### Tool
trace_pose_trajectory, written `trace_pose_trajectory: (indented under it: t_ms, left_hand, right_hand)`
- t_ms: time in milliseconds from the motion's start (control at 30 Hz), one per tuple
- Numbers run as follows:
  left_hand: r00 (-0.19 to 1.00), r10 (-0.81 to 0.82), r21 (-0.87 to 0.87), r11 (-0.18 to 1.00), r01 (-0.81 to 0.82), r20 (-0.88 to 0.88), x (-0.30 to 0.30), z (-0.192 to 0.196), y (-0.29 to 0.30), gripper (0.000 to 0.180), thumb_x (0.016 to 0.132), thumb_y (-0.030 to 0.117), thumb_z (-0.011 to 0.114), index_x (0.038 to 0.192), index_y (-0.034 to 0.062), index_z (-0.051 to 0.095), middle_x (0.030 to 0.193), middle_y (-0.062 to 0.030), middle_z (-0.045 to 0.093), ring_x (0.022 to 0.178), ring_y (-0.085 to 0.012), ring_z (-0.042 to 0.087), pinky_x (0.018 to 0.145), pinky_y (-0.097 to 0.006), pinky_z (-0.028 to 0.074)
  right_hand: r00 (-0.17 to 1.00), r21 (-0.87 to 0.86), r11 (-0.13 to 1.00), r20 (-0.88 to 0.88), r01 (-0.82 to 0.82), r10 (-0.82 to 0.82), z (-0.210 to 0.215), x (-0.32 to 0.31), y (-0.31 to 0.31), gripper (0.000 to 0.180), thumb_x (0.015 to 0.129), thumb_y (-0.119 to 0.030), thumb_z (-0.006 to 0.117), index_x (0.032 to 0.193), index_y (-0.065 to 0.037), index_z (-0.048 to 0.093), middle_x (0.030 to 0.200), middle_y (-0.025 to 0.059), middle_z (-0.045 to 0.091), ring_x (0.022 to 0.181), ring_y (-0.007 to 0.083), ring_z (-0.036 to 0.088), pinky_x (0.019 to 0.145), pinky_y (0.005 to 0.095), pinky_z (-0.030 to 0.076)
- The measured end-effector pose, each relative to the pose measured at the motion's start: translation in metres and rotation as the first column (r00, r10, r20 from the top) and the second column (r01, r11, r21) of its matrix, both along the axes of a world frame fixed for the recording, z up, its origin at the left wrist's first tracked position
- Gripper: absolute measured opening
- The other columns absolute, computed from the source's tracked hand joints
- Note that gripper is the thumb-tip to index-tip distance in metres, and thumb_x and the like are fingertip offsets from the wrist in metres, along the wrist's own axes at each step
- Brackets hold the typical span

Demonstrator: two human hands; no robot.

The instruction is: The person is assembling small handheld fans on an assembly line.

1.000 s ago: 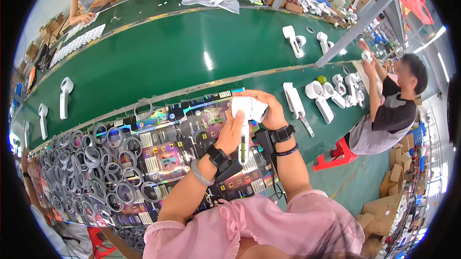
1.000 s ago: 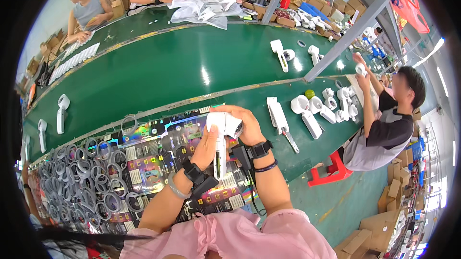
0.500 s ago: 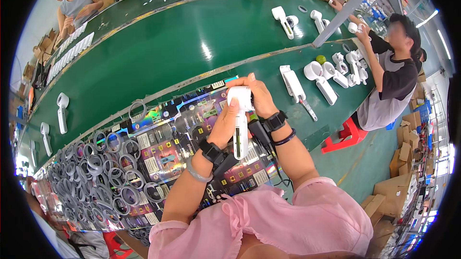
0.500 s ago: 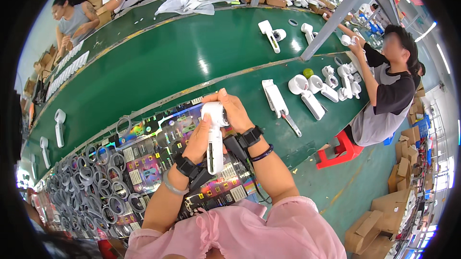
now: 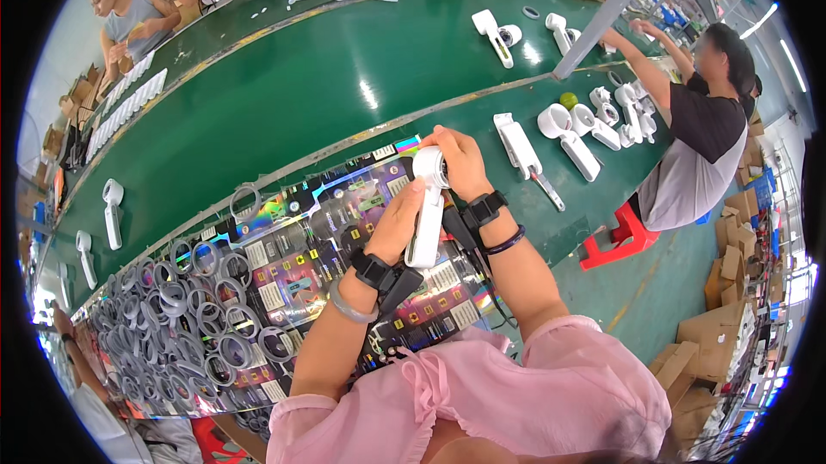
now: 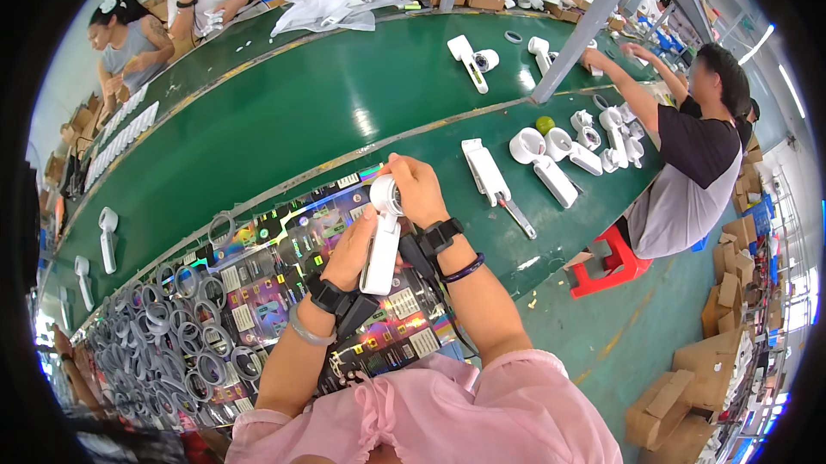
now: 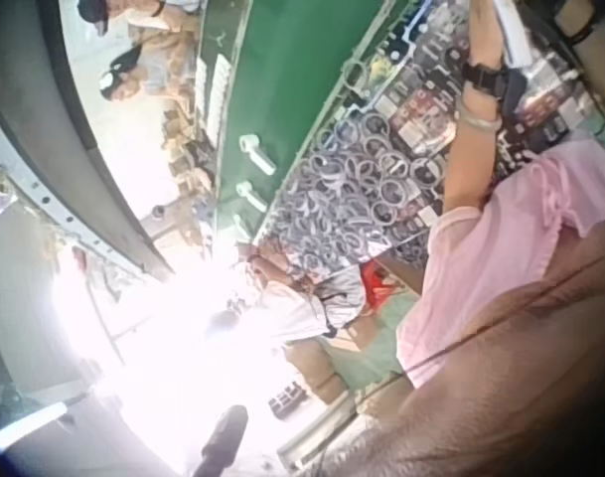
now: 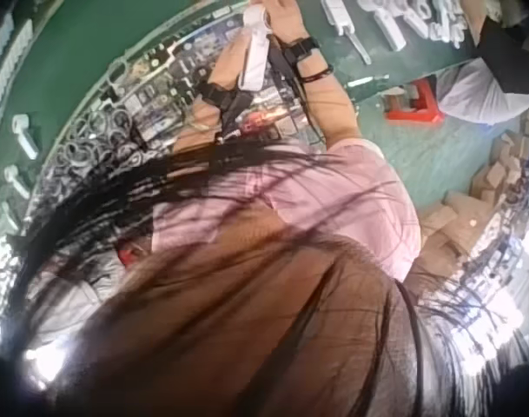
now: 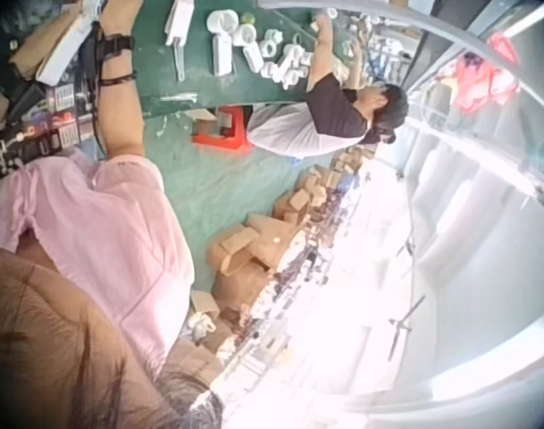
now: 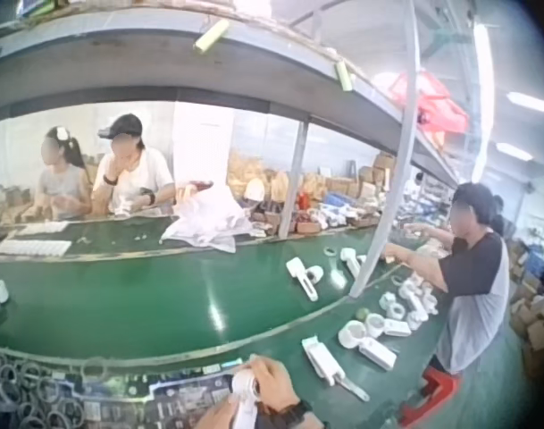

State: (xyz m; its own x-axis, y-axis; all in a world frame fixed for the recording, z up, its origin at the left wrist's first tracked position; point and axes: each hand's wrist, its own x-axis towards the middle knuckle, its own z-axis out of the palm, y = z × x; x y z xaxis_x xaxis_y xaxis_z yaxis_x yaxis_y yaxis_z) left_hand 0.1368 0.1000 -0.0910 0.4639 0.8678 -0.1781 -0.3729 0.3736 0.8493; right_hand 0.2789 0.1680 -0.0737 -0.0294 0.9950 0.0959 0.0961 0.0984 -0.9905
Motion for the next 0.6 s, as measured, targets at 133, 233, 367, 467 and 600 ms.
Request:
trace_pose_trajectory:
  t_ms: [133, 233, 367, 467, 600]
  left_hand:
    - [0.996, -0.071, 0.089, 0.993, 0.076, -0.059, 0.0, 0.013, -0.003, 0.045, 0.089, 0.025, 0.062, 0.122, 0.0014, 0.042, 0.093, -0.005, 0.056, 0.071, -0.0132, 0.061, 0.062, -0.027, 0.052]
    - [0.993, -0.073, 0.155, 0.984, 0.086, -0.091, 0.0, 0.01, -0.003, 0.053, 0.083, 0.016, 0.069, 0.126, 0.0037, 0.04, 0.1, -0.0043, 0.054, 0.078, -0.013, 0.059, 0.066, -0.028, 0.051]
    - [0.997, -0.048, 0.101, 0.993, 0.054, -0.06, -0.002, 0.011, -0.004, 0.044, 0.084, 0.014, 0.063, 0.122, 0.0051, 0.042, 0.09, -0.0068, 0.058, 0.067, -0.0167, 0.061, 0.058, -0.03, 0.052]
    - [0.99, -0.119, -0.081, 0.989, 0.125, 0.077, -0.012, 0.008, 0.001, 0.035, 0.085, 0.013, 0.058, 0.116, 0.0043, 0.044, 0.077, -0.0112, 0.059, 0.06, -0.0205, 0.061, 0.052, -0.033, 0.052]
    - [0.961, -0.14, -0.112, 0.979, 0.17, 0.24, -0.019, 0.007, 0.003, 0.035, 0.082, 0.018, 0.059, 0.109, 0.0007, 0.046, 0.069, -0.0145, 0.058, 0.054, -0.0231, 0.06, 0.044, -0.033, 0.05]
  right_hand:
    - [0.991, -0.118, 0.993, -0.131, -0.011, -0.005, -0.003, 0.008, 0.004, 0.043, 0.092, -0.037, 0.05, 0.08, 0.001, 0.065, 0.069, 0.0033, 0.06, 0.061, 0.0094, 0.054, 0.056, 0.0245, 0.041]
    - [0.991, -0.21, 0.978, -0.137, -0.017, -0.012, 0.002, 0.01, 0.003, 0.046, 0.092, -0.04, 0.05, 0.081, 0.003, 0.065, 0.073, 0.0058, 0.062, 0.061, 0.0107, 0.057, 0.057, 0.0245, 0.044]
    - [0.98, -0.242, 0.97, -0.196, -0.025, -0.023, 0.005, 0.014, 0.004, 0.052, 0.094, -0.044, 0.046, 0.09, 0.004, 0.066, 0.083, 0.0088, 0.065, 0.073, 0.0138, 0.063, 0.068, 0.0247, 0.049]
    - [0.921, -0.132, 0.979, -0.377, -0.155, 0.095, 0.004, 0.015, 0.004, 0.041, 0.095, -0.036, 0.05, 0.099, 0.002, 0.063, 0.094, 0.009, 0.066, 0.084, 0.0139, 0.062, 0.075, 0.0255, 0.049]
    - [0.907, -0.064, 0.938, -0.284, -0.341, 0.31, 0.009, 0.01, -0.001, 0.028, 0.092, -0.023, 0.057, 0.107, 0.0, 0.061, 0.101, 0.0086, 0.065, 0.092, 0.014, 0.06, 0.08, 0.0264, 0.048]
